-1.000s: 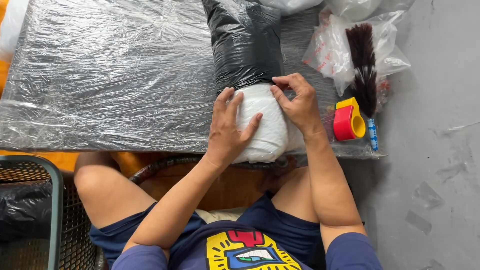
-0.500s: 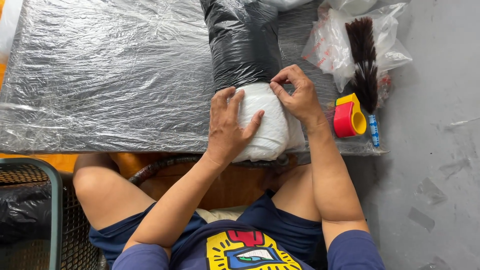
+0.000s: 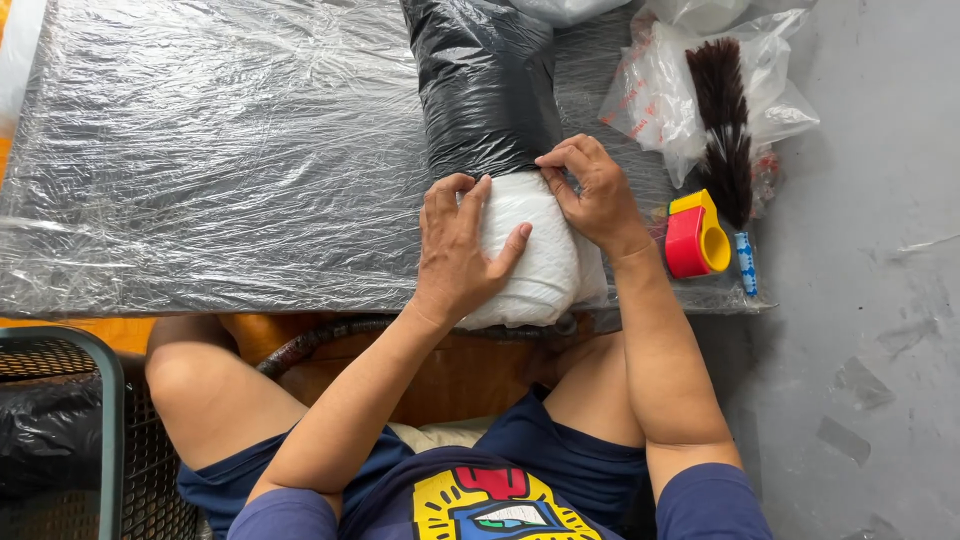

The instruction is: The person compresses a white bubble-wrapped bundle on a plastic-covered table, seals it with red tape, and then slides a black plastic bag over the bundle to enclose it. The person adjusts the black bag to fully cover the item.

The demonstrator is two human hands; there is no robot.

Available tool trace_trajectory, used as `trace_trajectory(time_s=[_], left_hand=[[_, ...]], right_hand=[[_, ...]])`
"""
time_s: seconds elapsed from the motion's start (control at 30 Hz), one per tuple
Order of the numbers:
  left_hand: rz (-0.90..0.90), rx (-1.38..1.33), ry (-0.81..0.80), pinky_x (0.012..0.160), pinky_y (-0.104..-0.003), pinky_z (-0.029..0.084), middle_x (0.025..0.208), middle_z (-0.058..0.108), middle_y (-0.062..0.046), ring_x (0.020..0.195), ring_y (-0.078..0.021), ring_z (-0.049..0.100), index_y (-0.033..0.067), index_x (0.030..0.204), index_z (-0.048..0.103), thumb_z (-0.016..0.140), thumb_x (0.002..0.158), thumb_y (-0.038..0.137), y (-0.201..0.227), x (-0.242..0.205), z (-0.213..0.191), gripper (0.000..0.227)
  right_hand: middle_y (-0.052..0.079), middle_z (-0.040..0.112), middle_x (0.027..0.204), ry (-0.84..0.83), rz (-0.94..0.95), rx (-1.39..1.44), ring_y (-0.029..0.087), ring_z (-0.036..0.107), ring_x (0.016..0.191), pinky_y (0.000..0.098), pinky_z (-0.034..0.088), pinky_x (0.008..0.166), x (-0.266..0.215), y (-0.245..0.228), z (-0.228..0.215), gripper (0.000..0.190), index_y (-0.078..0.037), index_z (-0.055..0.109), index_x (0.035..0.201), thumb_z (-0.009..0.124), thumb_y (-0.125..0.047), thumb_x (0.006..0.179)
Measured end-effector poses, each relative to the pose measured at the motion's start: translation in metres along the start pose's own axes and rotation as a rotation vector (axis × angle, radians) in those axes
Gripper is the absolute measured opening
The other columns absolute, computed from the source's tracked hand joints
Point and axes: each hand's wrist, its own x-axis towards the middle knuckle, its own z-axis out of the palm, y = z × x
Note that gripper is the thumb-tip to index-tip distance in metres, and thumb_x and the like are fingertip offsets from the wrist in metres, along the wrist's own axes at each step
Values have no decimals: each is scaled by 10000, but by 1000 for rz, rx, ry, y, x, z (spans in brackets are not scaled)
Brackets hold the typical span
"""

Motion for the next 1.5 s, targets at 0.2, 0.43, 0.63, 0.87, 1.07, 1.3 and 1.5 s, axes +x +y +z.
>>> trace_trajectory(time_s=[0.2,0.43,0.63,0.87,1.07,1.3,1.5], left_hand=[[-94,-414,107,1219,-498,263,1507,368,-183,1466,-383,322,72,1497,467,705,980,379,-30,-16,7,647],[-464,-350,-143,1228,-581,250,1574,329,-331,1499,-477,301,21,1587,308,738,882,603,-29,-16,-14,1010],[-543,-362,-120,1236,-530,279,1604,335,-272,1501,-423,331,82,1582,363,752,841,649,-28,-19,-6,1010],[-464,-320,16,1200,-507,350,1474,459,-278,1432,-426,442,14,1470,502,799,838,585,-25,-22,13,902],[-471,-334,41,1174,-506,376,1334,464,-179,1380,-404,485,40,1357,541,814,837,571,-24,-21,18,792],[-456,-339,42,1158,-493,375,1285,462,-143,1347,-387,489,83,1232,530,860,766,628,-49,-19,22,790],[-804,-471,34,1142,-531,381,1339,495,-296,1344,-436,492,-12,1310,463,620,849,826,-69,18,7,969]], right_hand=[[69,636,899,75,-114,-194,262,661,849,359,555,780,-3,3,9,60,-75,695,1015,646,-48,1037],[141,614,1124,8,-10,-15,329,617,1065,434,494,948,-4,-25,6,323,-56,632,1255,597,-310,1059],[213,437,1527,-184,169,-48,423,392,1414,535,306,1186,-26,-48,10,762,-79,478,1541,493,-630,1016],[156,505,1404,-67,153,-172,368,468,1322,489,339,1145,-36,-38,18,683,-77,583,1461,568,-591,1011],[54,535,1243,33,154,-148,282,515,1222,444,420,1063,-43,-24,25,546,-155,671,1321,632,-569,969],[80,495,1363,109,111,-71,361,369,1432,535,285,1197,-37,-39,30,495,-111,700,1228,661,-530,969],[115,583,1382,65,107,-4,365,478,1398,522,294,1207,-33,-52,34,570,-124,596,1424,633,-489,988]])
